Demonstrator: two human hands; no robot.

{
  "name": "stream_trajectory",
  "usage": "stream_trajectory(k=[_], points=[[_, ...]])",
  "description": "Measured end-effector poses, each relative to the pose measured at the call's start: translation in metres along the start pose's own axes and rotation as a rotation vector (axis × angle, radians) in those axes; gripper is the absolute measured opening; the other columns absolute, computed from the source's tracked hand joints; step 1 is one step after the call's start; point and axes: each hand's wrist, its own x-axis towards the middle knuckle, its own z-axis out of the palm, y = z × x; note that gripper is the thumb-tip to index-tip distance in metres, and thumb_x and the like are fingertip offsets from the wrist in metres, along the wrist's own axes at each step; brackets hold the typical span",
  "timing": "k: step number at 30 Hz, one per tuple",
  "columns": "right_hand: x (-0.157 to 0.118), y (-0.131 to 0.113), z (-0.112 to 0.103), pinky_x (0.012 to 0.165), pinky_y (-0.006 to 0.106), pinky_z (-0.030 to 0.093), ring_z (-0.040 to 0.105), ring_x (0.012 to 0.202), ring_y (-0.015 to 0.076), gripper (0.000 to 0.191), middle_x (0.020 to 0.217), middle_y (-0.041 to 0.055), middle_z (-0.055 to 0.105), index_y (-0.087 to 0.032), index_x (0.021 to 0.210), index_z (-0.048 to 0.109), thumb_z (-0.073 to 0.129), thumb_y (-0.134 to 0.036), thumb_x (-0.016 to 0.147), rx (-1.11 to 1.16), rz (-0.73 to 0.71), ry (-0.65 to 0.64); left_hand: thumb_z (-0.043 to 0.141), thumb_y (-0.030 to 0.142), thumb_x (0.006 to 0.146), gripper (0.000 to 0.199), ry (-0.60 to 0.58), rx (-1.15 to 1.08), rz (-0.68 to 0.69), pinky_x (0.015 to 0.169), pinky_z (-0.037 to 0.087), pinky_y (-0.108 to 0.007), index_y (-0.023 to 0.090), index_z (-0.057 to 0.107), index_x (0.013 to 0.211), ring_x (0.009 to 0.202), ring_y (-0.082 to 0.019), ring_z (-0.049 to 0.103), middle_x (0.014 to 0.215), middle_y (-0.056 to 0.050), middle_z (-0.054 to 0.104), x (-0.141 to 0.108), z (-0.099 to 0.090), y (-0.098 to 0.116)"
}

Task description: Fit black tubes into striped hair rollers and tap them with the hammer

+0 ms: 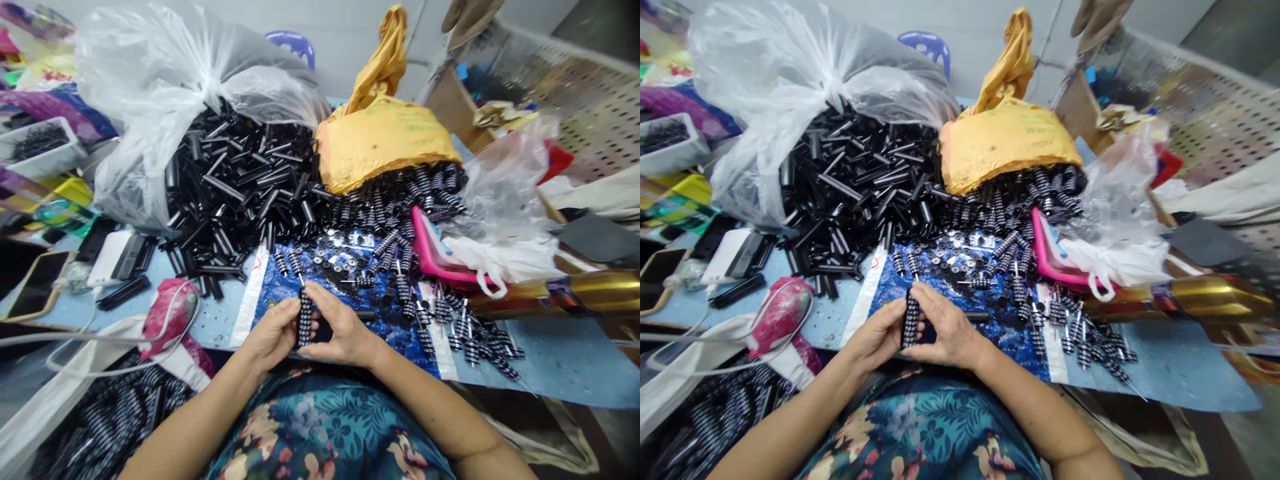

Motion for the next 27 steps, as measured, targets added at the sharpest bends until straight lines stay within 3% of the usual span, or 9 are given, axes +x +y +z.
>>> stream_trajectory(k=[3, 6, 8, 10, 12, 15, 20, 24, 27], points=[[-0.014, 0.003, 0.004, 0.119, 0.059, 0.035, 0.036, 0.148, 0.0367, 0.110, 0.158, 0.0191, 0.040, -0.023, 0.161, 0.019, 0.079, -0.056, 0.076, -0.113, 0.072, -0.020, 0.089, 0.042, 0.066, 0.040, 0.095, 0.117, 0.208, 0.059, 0.051, -0.026, 0.017, 0.069, 0.091, 0.061, -0.014, 0.062, 0.073, -0.001, 0.068, 0.001, -0.009, -0.001], [-0.033, 0.009, 0.005, 0.104, 0.052, 0.048, 0.059, 0.125, 0.0329, 0.055, 0.130, 0.0153, 0.066, -0.022, 0.143, 0.053, 0.067, -0.037, 0.092, -0.308, 0.184, -0.100, 0.086, 0.036, 0.069, 0.030, 0.254, 0.482, 0.525, 0.072, 0.048, -0.027, 0.019, 0.073, 0.091, 0.073, -0.016, 0.062, 0.079, -0.002, 0.069, -0.001, -0.033, 0.014], [-0.042, 0.011, 0.004, 0.090, 0.044, 0.053, 0.066, 0.102, 0.0275, 0.029, 0.108, 0.0130, 0.072, -0.020, 0.123, 0.066, 0.057, -0.027, 0.097, -0.418, 0.217, -0.155, 0.084, 0.029, 0.070, 0.022, 0.349, 0.779, 0.625, 0.078, 0.045, -0.029, 0.021, 0.076, 0.089, 0.083, -0.020, 0.061, 0.085, -0.004, 0.070, -0.005, -0.053, 0.028], [-0.043, 0.010, 0.002, 0.084, 0.040, 0.053, 0.066, 0.091, 0.0249, 0.024, 0.101, 0.0124, 0.071, -0.018, 0.116, 0.067, 0.054, -0.025, 0.098, -0.460, 0.215, -0.139, 0.083, 0.025, 0.069, 0.016, 0.361, 1.035, 0.611, 0.077, 0.042, -0.030, 0.022, 0.076, 0.084, 0.083, -0.021, 0.059, 0.083, -0.004, 0.068, -0.006, -0.070, 0.039], [-0.038, 0.008, 0.000, 0.082, 0.037, 0.053, 0.065, 0.088, 0.0236, 0.026, 0.098, 0.0113, 0.070, -0.018, 0.120, 0.063, 0.051, -0.024, 0.098, -0.438, 0.203, -0.049, 0.083, 0.027, 0.069, 0.013, 0.296, 1.208, 0.543, 0.069, 0.037, -0.029, 0.022, 0.074, 0.077, 0.072, -0.018, 0.054, 0.073, -0.002, 0.063, -0.003, -0.081, 0.045], [-0.023, 0.007, 0.002, 0.073, 0.032, 0.051, 0.063, 0.077, 0.0197, 0.025, 0.088, 0.0073, 0.068, -0.020, 0.119, 0.062, 0.047, -0.023, 0.099, -0.379, 0.175, 0.055, 0.084, 0.035, 0.068, 0.021, 0.210, 1.279, 0.455, 0.060, 0.028, -0.028, 0.020, 0.069, 0.071, 0.059, -0.014, 0.044, 0.062, 0.003, 0.052, 0.005, -0.088, 0.046], [-0.005, 0.006, 0.009, 0.066, 0.028, 0.045, 0.058, 0.066, 0.0165, 0.021, 0.074, 0.0037, 0.063, -0.022, 0.098, 0.067, 0.047, -0.027, 0.101, -0.476, 0.193, -0.172, 0.085, 0.031, 0.064, 0.025, 0.164, 1.230, 0.391, 0.056, 0.023, -0.027, 0.020, 0.064, 0.068, 0.055, -0.013, 0.040, 0.057, 0.005, 0.049, 0.014, -0.087, 0.051], [-0.004, -0.001, 0.012, 0.070, 0.028, 0.048, 0.061, 0.072, 0.0173, 0.022, 0.082, 0.0057, 0.067, -0.020, 0.114, 0.063, 0.046, -0.024, 0.100, -0.336, 0.031, -0.091, 0.088, 0.029, 0.059, 0.033, 0.116, 1.211, 0.378, 0.055, 0.020, -0.028, 0.021, 0.056, 0.059, 0.053, -0.012, 0.036, 0.053, 0.004, 0.047, 0.022, -0.087, 0.056], [-0.007, -0.007, 0.019, 0.065, 0.028, 0.047, 0.060, 0.068, 0.0169, 0.022, 0.079, 0.0056, 0.067, -0.019, 0.113, 0.064, 0.047, -0.024, 0.100, -0.360, -0.062, -0.192, 0.088, 0.028, 0.058, 0.034, 0.102, 1.206, 0.373, 0.056, 0.020, -0.029, 0.022, 0.054, 0.058, 0.053, -0.012, 0.035, 0.052, 0.004, 0.046, 0.029, -0.085, 0.053]])
